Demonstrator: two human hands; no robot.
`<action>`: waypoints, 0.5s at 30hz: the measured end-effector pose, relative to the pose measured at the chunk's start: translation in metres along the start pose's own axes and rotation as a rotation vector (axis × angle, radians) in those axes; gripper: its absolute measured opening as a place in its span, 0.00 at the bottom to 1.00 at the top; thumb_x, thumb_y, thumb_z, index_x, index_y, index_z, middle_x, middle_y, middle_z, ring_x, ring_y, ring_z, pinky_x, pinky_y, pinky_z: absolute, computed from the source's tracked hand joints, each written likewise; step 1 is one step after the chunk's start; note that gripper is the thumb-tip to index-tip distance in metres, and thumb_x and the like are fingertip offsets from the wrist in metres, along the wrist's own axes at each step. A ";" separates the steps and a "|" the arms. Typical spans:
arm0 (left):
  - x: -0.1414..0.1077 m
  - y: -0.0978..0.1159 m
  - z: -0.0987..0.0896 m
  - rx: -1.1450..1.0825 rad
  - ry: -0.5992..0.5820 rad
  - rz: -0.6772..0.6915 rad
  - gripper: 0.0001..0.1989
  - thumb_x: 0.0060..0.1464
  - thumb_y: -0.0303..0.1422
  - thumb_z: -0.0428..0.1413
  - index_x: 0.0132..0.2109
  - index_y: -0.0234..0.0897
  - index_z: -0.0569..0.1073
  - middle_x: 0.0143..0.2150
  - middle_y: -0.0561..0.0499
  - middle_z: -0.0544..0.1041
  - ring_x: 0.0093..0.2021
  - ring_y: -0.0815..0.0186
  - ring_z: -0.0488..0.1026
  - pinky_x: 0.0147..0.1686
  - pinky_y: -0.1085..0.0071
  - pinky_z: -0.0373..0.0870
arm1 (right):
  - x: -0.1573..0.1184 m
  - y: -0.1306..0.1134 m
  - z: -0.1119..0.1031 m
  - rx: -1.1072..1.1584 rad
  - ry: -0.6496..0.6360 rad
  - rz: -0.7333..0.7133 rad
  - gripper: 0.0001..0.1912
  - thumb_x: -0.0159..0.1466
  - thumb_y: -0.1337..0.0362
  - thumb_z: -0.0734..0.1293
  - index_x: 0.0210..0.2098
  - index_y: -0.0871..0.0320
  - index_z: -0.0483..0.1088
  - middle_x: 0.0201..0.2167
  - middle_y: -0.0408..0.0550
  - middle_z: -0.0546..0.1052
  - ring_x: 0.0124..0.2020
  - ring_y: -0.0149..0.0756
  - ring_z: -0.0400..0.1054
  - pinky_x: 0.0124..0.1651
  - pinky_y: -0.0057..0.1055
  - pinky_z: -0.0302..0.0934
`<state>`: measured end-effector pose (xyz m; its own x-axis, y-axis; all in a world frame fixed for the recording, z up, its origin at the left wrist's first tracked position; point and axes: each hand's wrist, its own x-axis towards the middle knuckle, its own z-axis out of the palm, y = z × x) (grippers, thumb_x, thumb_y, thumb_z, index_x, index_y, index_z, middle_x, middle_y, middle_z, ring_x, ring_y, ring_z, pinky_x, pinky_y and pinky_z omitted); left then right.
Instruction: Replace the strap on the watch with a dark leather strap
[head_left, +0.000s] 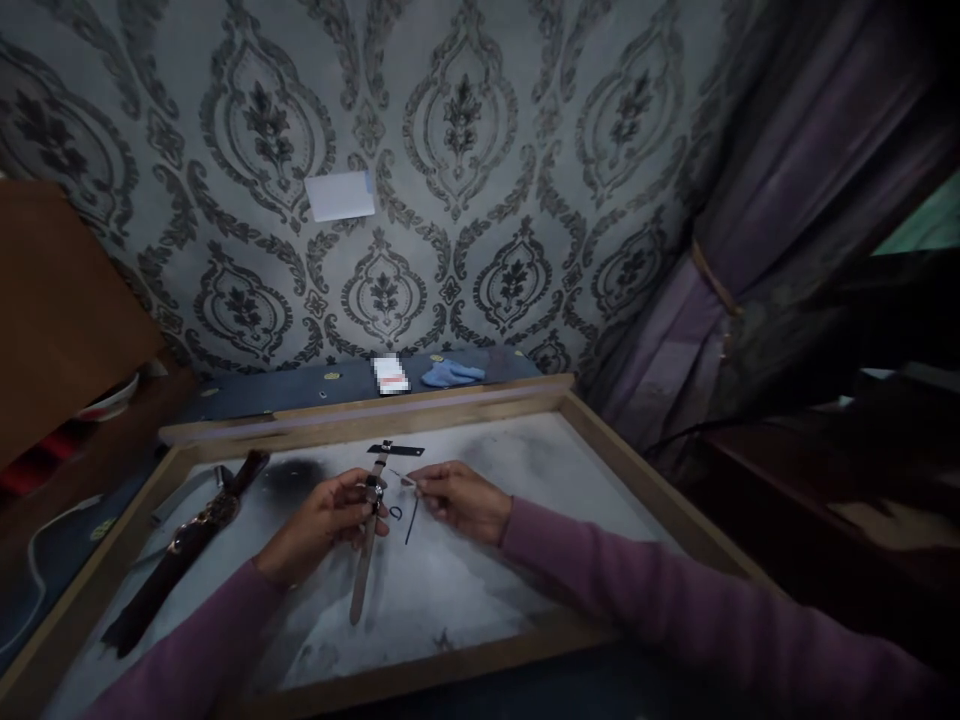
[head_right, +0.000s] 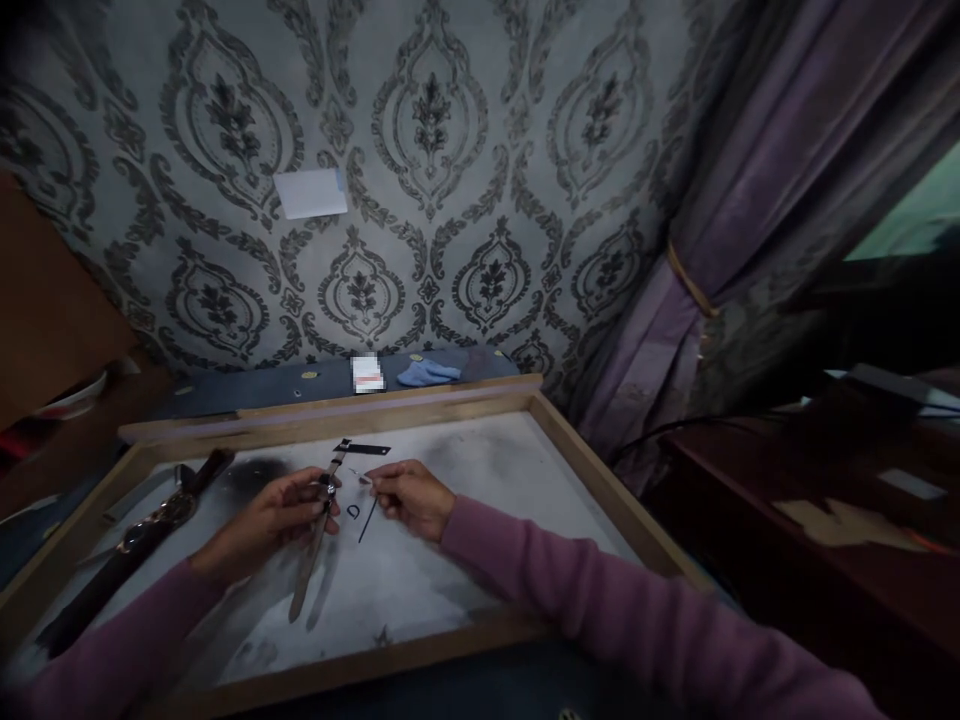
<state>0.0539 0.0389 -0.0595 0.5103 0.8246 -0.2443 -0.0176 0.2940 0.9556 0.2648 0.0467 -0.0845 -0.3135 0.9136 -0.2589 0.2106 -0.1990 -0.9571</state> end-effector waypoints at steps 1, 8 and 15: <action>0.001 -0.004 0.001 0.006 -0.020 -0.003 0.22 0.45 0.37 0.67 0.46 0.35 0.70 0.35 0.49 0.75 0.33 0.66 0.75 0.23 0.79 0.59 | -0.001 0.002 0.002 0.090 -0.022 0.022 0.10 0.63 0.72 0.59 0.42 0.65 0.68 0.26 0.44 0.69 0.21 0.23 0.58 0.23 0.21 0.54; 0.006 -0.022 0.006 0.120 -0.093 0.008 0.20 0.47 0.45 0.64 0.40 0.33 0.71 0.30 0.51 0.72 0.26 0.70 0.70 0.20 0.79 0.57 | 0.006 0.003 0.006 0.485 -0.241 0.061 0.15 0.51 0.65 0.75 0.34 0.63 0.70 0.27 0.43 0.73 0.25 0.23 0.67 0.25 0.18 0.58; 0.005 -0.026 0.008 0.265 -0.125 0.072 0.20 0.51 0.46 0.60 0.38 0.31 0.73 0.22 0.56 0.66 0.20 0.72 0.62 0.21 0.76 0.60 | 0.011 0.001 -0.002 0.515 -0.407 0.048 0.23 0.44 0.61 0.80 0.33 0.64 0.71 0.22 0.40 0.75 0.20 0.21 0.66 0.22 0.16 0.58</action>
<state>0.0639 0.0318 -0.0838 0.6178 0.7682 -0.1678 0.1592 0.0868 0.9834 0.2634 0.0574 -0.0882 -0.6609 0.7127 -0.2349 -0.2053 -0.4728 -0.8569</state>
